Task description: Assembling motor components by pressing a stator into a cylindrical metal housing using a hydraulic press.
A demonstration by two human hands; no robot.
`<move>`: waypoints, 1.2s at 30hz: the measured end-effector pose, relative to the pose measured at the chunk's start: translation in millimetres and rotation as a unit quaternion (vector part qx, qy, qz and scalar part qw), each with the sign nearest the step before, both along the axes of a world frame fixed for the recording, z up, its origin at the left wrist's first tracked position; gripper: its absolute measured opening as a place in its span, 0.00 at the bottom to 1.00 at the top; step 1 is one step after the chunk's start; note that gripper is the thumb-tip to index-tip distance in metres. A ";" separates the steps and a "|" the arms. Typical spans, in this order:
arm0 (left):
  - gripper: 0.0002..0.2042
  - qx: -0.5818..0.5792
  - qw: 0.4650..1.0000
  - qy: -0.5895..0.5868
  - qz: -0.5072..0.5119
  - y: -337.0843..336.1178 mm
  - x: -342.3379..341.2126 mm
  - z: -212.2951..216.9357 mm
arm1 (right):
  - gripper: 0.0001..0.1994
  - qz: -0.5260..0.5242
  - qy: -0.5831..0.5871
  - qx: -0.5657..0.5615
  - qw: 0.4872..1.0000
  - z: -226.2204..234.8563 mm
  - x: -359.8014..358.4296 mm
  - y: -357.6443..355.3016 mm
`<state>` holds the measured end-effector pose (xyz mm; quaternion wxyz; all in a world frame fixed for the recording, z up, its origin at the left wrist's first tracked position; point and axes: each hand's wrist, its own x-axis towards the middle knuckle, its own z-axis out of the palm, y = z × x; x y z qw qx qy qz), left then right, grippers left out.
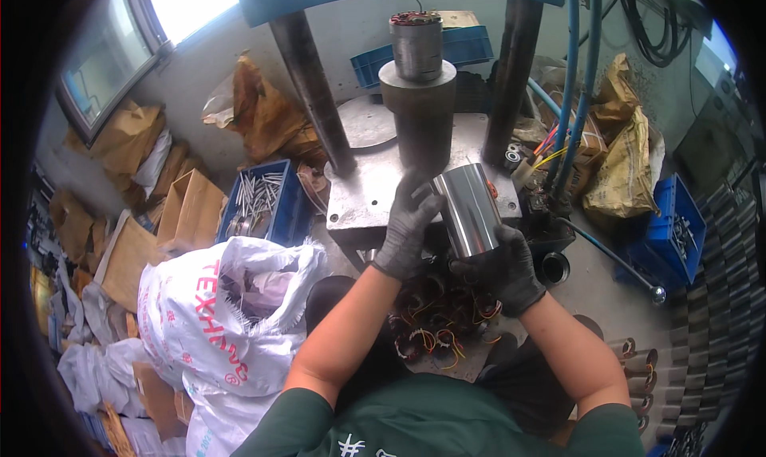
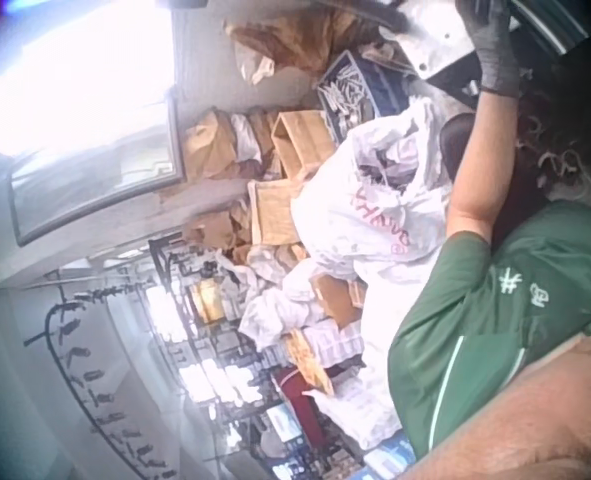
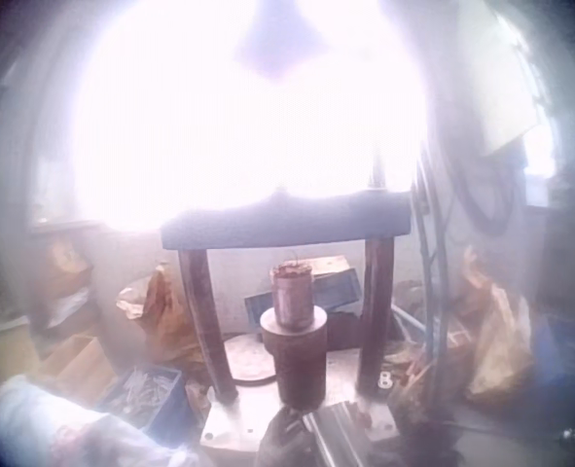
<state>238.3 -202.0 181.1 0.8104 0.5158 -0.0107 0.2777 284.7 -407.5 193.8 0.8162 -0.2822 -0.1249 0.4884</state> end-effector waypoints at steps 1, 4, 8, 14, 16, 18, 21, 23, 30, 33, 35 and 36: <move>0.41 -0.037 0.997 0.040 -0.051 -2.8 -0.6 -11.1 | 0.34 -0.033 -0.067 -0.038 0.997 -2.9 3.2 0.4; 0.42 -0.083 0.974 0.112 -0.178 -22.8 -10.3 -18.0 | 0.31 -0.158 -0.131 -0.090 0.975 -5.0 -2.3 1.8; 0.46 -0.056 0.979 0.109 -0.163 -32.8 -11.1 -13.3 | 0.35 -0.276 -0.410 -0.164 0.854 -35.5 0.6 17.3; 0.39 -0.124 0.975 0.073 -0.168 -21.7 -17.4 -2.0 | 0.36 -0.384 -0.812 -0.265 0.349 8.2 2.0 17.2; 0.36 -0.130 0.978 0.073 -0.147 -16.2 -17.0 -0.6 | 0.32 -0.336 -0.785 -0.220 0.471 24.1 -2.2 14.4; 0.33 -0.228 0.955 0.059 -0.182 -5.9 -6.6 -3.6 | 0.31 -0.328 -0.810 -0.188 0.448 32.6 2.1 -2.7; 0.28 -0.292 0.932 0.008 -0.215 2.5 -12.1 13.9 | 0.27 -0.328 -0.845 -0.175 0.384 67.0 -1.8 -39.1; 0.29 -0.397 0.880 -0.039 -0.259 11.2 -27.0 17.8 | 0.24 -0.379 -0.831 -0.217 0.344 94.3 -17.0 -68.3; 0.48 -0.368 0.909 0.010 -0.195 11.4 -34.7 12.3 | 0.22 -0.568 -0.653 -0.365 0.344 61.6 -32.1 -228.0; 0.47 -0.363 0.917 0.026 -0.162 13.8 -31.8 15.4 | 0.18 -0.615 -0.588 -0.288 0.440 31.5 -18.8 -229.3; 0.47 -0.355 0.923 0.037 -0.142 18.5 -32.1 10.6 | 0.18 -0.643 -0.560 -0.246 0.461 31.2 -5.2 -213.6; 0.47 -0.402 0.899 0.040 -0.168 19.7 -31.2 10.7 | 0.18 -0.666 -0.532 -0.206 0.481 36.5 3.9 -201.1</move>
